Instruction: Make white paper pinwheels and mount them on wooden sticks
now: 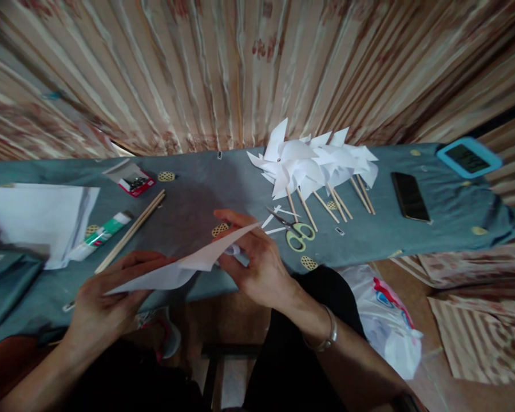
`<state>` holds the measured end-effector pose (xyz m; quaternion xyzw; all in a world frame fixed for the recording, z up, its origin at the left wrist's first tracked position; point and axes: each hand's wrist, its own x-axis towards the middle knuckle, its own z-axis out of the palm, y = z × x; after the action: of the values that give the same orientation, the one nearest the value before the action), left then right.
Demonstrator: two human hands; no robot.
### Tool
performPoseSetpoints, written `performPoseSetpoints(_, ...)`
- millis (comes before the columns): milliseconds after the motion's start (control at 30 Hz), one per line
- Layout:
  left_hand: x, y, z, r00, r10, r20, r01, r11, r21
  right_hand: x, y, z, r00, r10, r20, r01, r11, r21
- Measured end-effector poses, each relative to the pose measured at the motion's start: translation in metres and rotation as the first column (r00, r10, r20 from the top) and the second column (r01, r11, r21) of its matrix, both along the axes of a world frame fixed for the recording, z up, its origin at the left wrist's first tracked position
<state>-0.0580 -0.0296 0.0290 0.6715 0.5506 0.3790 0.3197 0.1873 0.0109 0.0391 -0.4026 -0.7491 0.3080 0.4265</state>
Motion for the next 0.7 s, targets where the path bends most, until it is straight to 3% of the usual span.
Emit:
performPoseSetpoints(167,-0.002,0.013,-0.010,0.997,-0.023,-0.070,0.018,0.998,-0.060,0.008,0.021,-0.014,0.998,-0.067,-0.021,0.065,0.996,-0.063)
performPoseSetpoints(300,-0.001,0.021,-0.014,0.998,-0.036,-0.059,0.029,0.994,-0.102,0.014,0.037,-0.020,0.998,-0.048,-0.052,0.040,0.990,-0.136)
performPoseSetpoints(467,0.005,0.028,-0.022,0.984,0.085,0.158,-0.048,0.973,-0.224,0.015,0.051,-0.024,0.982,-0.076,-0.173,0.040,0.979,-0.202)
performPoseSetpoints(600,0.017,0.034,-0.025,0.892,0.280,0.355,-0.123,0.906,-0.404,0.016,0.063,-0.028,0.915,-0.229,-0.332,0.126,0.944,-0.305)
performPoseSetpoints(700,0.029,0.037,-0.018,0.801,0.360,0.479,-0.112,0.875,-0.470,0.020,0.071,-0.026,0.836,-0.352,-0.421,0.193,0.906,-0.376)
